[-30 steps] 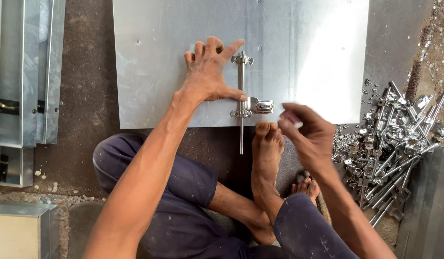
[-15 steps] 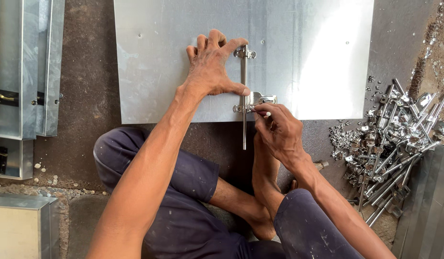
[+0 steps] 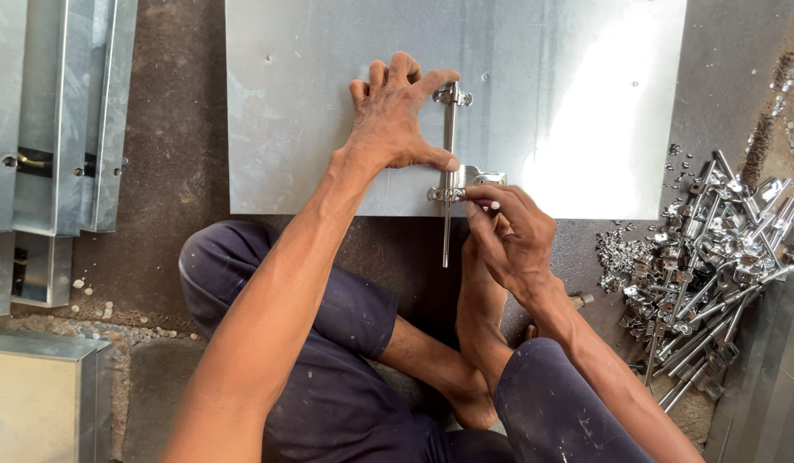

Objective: The person assembles a metal box by attaching hinges and latch components to a flat metal sheet using a hammer and pins, then fits the panel into a frame and hammers the edges to secure it.

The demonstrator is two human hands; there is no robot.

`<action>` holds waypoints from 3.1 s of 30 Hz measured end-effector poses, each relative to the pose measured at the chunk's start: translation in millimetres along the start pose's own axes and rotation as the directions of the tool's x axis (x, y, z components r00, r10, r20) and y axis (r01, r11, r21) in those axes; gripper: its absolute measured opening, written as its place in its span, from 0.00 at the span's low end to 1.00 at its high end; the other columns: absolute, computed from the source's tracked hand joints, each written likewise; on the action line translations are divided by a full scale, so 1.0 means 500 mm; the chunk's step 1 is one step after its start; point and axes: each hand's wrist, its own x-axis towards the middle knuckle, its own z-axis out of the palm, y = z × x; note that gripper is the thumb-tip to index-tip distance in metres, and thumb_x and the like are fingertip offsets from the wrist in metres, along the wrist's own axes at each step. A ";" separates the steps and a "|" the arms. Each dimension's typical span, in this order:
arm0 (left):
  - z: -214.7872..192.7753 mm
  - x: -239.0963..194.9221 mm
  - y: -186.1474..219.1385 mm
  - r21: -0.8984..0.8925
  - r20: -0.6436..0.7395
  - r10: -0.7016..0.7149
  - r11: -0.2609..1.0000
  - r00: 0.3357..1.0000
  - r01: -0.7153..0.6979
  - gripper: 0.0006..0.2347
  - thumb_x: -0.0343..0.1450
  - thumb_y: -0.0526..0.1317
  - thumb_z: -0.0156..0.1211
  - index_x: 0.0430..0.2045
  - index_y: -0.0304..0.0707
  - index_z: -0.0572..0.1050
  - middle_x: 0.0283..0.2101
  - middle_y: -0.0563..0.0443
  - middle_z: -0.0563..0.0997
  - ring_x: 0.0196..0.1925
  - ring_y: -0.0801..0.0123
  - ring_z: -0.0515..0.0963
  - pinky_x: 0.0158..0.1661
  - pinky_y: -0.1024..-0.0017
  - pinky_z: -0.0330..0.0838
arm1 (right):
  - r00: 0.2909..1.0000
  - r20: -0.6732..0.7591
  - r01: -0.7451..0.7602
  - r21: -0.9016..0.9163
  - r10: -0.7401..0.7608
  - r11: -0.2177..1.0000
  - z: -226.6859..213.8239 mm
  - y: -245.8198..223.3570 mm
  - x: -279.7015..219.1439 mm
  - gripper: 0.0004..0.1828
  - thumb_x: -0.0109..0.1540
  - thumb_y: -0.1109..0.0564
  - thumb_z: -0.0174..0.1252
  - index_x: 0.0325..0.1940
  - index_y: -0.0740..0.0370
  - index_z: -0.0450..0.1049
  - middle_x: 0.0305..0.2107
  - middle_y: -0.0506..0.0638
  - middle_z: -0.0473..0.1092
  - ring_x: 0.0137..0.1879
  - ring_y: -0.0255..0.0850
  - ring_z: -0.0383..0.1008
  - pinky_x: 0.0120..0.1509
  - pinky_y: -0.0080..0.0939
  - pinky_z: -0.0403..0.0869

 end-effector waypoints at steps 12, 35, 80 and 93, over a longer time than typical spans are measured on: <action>0.005 0.002 -0.005 -0.010 -0.017 0.007 1.000 1.000 -0.007 0.51 0.31 0.66 0.83 0.55 0.74 0.73 0.45 0.60 0.68 0.54 0.58 0.62 0.53 0.47 0.57 | 0.995 0.092 0.027 -0.039 -0.024 0.999 0.023 -0.032 0.027 0.13 0.64 0.62 0.62 0.53 0.60 0.77 0.46 0.52 0.75 0.52 0.43 0.79 0.55 0.41 0.80; -0.012 0.002 0.010 -0.016 0.035 -0.047 0.999 0.998 0.048 0.51 0.30 0.63 0.83 0.55 0.75 0.73 0.45 0.60 0.68 0.54 0.58 0.63 0.55 0.48 0.56 | 0.996 -0.089 0.026 -0.012 -0.027 1.000 0.029 0.104 0.215 0.05 0.70 0.64 0.56 0.49 0.68 0.75 0.42 0.57 0.74 0.46 0.43 0.81 0.48 0.39 0.83; -0.037 -0.096 0.099 -0.201 -0.109 -0.130 0.974 0.985 0.107 0.27 0.56 0.42 0.80 0.46 0.47 0.70 0.41 0.48 0.77 0.41 0.54 0.80 0.39 0.54 0.74 | 0.716 0.083 -0.690 0.229 0.693 0.686 -0.071 0.051 0.068 0.14 0.63 0.58 0.53 0.38 0.71 0.81 0.25 0.54 0.77 0.30 0.37 0.76 0.35 0.32 0.75; -0.036 -0.162 0.103 -0.199 -0.224 0.126 0.965 0.966 -0.172 0.09 0.66 0.46 0.70 0.35 0.48 0.85 0.48 0.49 0.80 0.56 0.57 0.75 0.60 0.57 0.65 | 0.962 -0.224 -0.154 0.031 0.157 0.988 -0.053 0.058 -0.018 0.05 0.69 0.62 0.59 0.49 0.64 0.74 0.37 0.56 0.78 0.39 0.38 0.82 0.37 0.33 0.82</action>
